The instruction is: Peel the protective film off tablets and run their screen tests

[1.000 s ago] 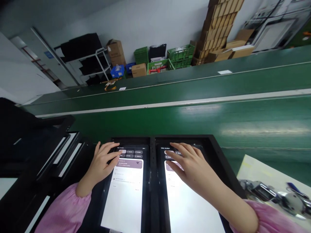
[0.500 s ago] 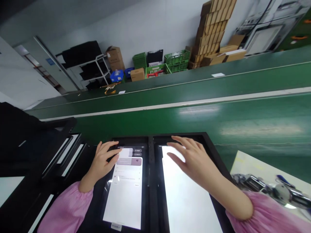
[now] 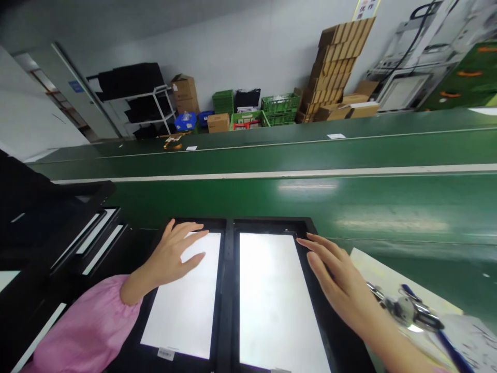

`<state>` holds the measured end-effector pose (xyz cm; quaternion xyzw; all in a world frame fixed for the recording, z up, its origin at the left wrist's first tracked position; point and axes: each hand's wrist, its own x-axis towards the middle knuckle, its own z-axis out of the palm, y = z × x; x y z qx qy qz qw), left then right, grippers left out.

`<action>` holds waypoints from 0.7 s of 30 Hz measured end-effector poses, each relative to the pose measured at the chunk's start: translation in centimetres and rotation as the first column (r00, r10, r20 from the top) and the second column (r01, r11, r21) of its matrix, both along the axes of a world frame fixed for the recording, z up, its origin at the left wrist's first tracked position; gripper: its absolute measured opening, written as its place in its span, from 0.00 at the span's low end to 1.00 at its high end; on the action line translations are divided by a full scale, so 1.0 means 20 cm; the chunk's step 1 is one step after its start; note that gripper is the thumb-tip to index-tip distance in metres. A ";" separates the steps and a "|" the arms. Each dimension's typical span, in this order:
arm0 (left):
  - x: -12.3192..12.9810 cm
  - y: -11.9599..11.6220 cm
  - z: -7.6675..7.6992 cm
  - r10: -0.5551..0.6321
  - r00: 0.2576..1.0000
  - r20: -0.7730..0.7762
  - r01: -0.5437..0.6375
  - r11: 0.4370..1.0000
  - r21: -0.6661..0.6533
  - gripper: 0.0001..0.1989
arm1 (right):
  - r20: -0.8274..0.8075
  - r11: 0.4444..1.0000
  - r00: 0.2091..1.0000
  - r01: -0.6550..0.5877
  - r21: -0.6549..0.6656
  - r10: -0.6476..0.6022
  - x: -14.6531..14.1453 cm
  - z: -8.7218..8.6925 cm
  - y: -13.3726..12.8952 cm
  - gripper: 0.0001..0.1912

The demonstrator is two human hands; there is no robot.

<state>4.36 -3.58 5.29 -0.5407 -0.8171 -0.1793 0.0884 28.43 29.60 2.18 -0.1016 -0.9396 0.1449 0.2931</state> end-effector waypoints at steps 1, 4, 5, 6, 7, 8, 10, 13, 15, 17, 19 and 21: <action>0.02 0.02 -0.03 -0.025 1.000 0.008 0.025 1.000 -0.010 0.20 | -0.005 1.000 1.000 0.013 0.018 -0.013 0.00 -0.03 -0.03 0.21; 0.06 0.02 -0.10 -0.080 0.997 0.011 0.080 0.997 -0.007 0.23 | -0.004 0.997 0.999 0.043 0.060 -0.043 0.03 -0.08 -0.10 0.22; 0.07 0.01 -0.11 -0.082 0.997 0.006 0.082 0.997 0.000 0.23 | 0.003 0.997 0.998 0.055 0.057 -0.055 0.04 -0.08 -0.12 0.22; 0.06 0.01 -0.11 -0.075 0.997 0.002 0.075 0.997 0.007 0.24 | 0.009 0.997 0.997 0.071 0.042 -0.072 0.05 -0.08 -0.13 0.23; 0.06 0.00 -0.11 -0.066 0.998 0.004 0.066 0.998 0.008 0.25 | 0.013 0.996 0.996 0.090 0.024 -0.091 0.05 -0.08 -0.13 0.23; 0.05 0.00 -0.11 -0.057 0.998 0.011 0.057 0.998 0.003 0.26 | 0.021 0.994 0.994 0.107 0.009 -0.107 0.06 -0.08 -0.13 0.23; 0.03 -0.01 -0.10 -0.049 0.998 0.030 0.049 0.999 -0.021 0.26 | 0.026 0.992 0.992 0.127 -0.007 -0.126 0.06 -0.07 -0.13 0.25; 0.02 -0.01 -0.09 -0.065 0.997 0.035 0.067 0.997 -0.045 0.23 | -0.016 0.992 0.992 0.127 -0.009 -0.127 0.07 -0.07 -0.13 0.26; 0.03 -0.01 -0.09 -0.090 0.996 0.023 0.091 0.995 -0.038 0.20 | -0.038 0.994 0.993 0.113 -0.008 -0.113 0.08 -0.07 -0.13 0.26; 0.04 -0.02 -0.10 -0.117 0.993 0.002 0.117 0.993 -0.019 0.18 | -0.036 0.995 0.994 0.104 -0.012 -0.104 0.09 -0.07 -0.13 0.25; 0.04 -0.02 -0.11 -0.142 0.990 -0.019 0.142 0.990 -0.008 0.18 | -0.037 0.993 0.993 0.113 -0.014 -0.114 0.09 -0.07 -0.13 0.25; 0.05 -0.02 -0.12 -0.164 0.986 -0.041 0.164 0.986 0.001 0.19 | -0.028 0.993 0.992 0.121 0.002 -0.121 0.09 -0.07 -0.14 0.26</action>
